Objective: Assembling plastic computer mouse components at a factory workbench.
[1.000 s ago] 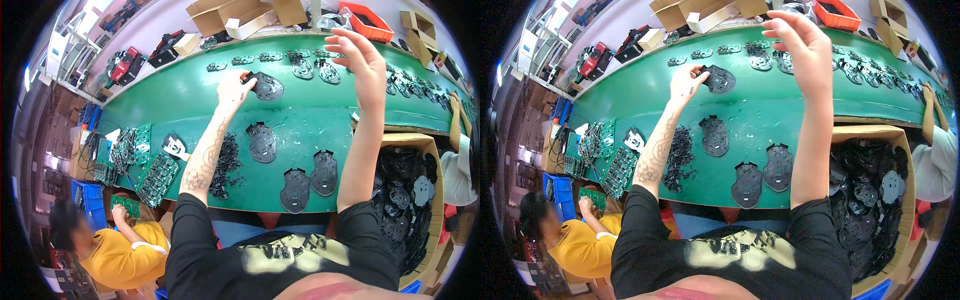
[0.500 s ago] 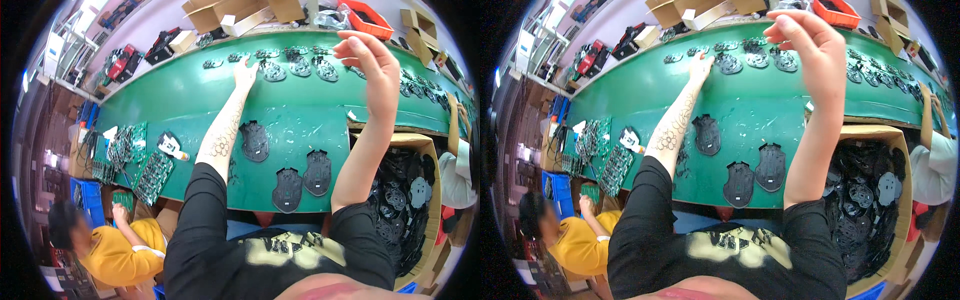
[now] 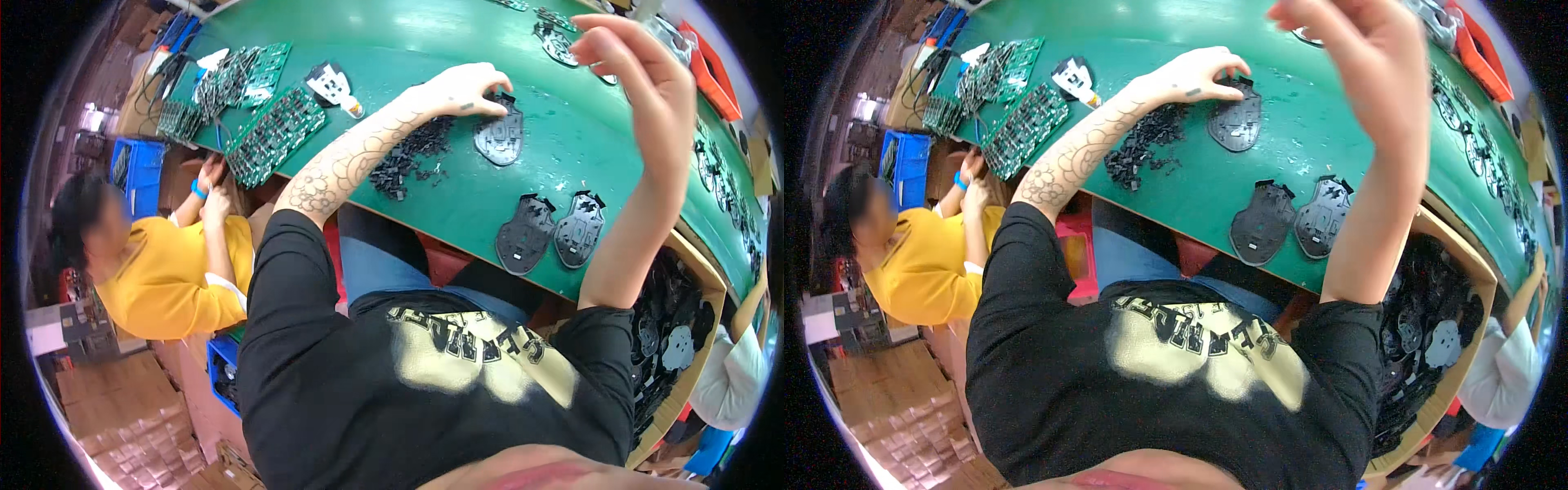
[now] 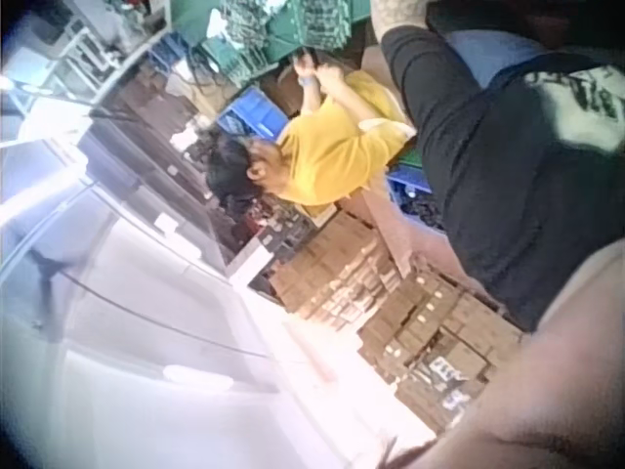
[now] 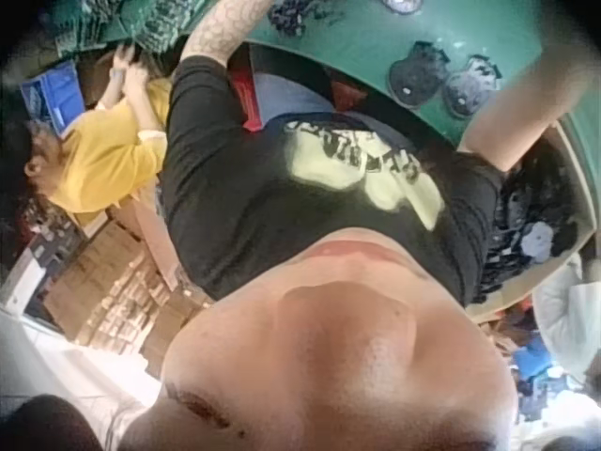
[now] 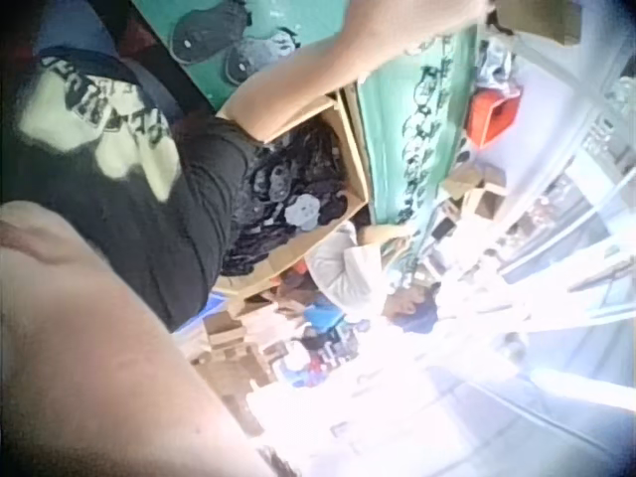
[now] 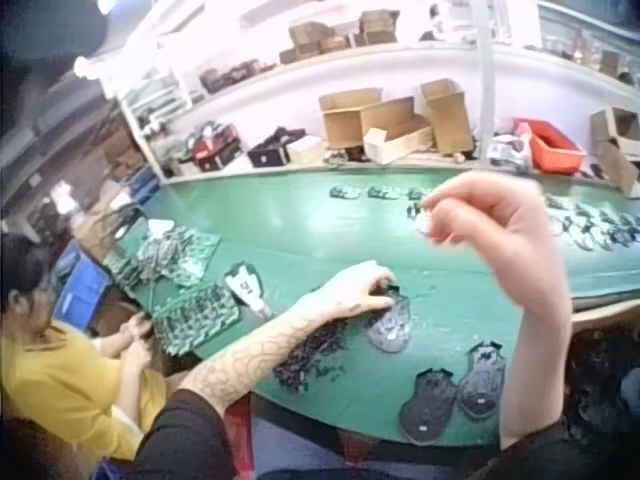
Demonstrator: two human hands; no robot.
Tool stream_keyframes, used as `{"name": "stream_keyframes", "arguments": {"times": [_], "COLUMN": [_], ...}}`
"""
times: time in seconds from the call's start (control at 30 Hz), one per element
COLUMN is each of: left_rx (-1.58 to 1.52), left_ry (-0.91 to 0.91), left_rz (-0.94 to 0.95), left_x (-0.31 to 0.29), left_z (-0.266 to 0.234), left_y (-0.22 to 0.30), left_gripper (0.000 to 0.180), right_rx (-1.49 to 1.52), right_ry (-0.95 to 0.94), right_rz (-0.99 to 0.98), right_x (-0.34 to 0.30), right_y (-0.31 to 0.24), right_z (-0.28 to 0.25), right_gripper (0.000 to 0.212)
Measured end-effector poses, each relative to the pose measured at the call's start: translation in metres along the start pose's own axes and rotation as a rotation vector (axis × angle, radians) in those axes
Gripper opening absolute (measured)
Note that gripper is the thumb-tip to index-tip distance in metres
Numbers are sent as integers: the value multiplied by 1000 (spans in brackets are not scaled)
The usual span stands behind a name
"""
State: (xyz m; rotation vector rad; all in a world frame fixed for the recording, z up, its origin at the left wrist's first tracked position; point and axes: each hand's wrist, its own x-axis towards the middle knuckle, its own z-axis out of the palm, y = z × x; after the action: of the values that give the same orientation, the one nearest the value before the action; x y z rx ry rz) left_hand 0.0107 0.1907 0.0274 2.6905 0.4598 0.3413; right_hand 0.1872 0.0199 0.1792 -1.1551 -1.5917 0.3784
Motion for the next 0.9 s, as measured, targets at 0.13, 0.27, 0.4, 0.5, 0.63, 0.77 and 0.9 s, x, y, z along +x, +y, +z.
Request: {"name": "stream_keyframes", "arguments": {"times": [0.13,0.27,0.4,0.5,0.63,0.77,0.9], "left_rx": [33,9,66,85,75,96,48], "left_ry": [-7,191,484,560,620,676,678], "left_rz": [-75,-98,-214,-297,-344,-299,-298], "left_x": [-7,-14,-25,-37,-56,-63,-64], "left_z": [17,2,-26,-38,-49,-52,-53], "left_y": [-19,-3,0,-4,-7,-13,-9], "left_gripper": [39,35,43,43,42,41,39], "right_rx": [-27,-283,-302,-388,-384,-410,-434], "right_ry": [-411,-822,-650,-599,-567,-531,-445], "right_rz": [34,25,-36,26,31,-38,-123], "right_x": [-7,-30,-49,-50,-54,-57,-63], "right_y": [-9,10,40,49,56,57,71], "right_z": [68,115,157,168,186,200,209], "right_gripper": [19,16,15,15,16,17,13]}}
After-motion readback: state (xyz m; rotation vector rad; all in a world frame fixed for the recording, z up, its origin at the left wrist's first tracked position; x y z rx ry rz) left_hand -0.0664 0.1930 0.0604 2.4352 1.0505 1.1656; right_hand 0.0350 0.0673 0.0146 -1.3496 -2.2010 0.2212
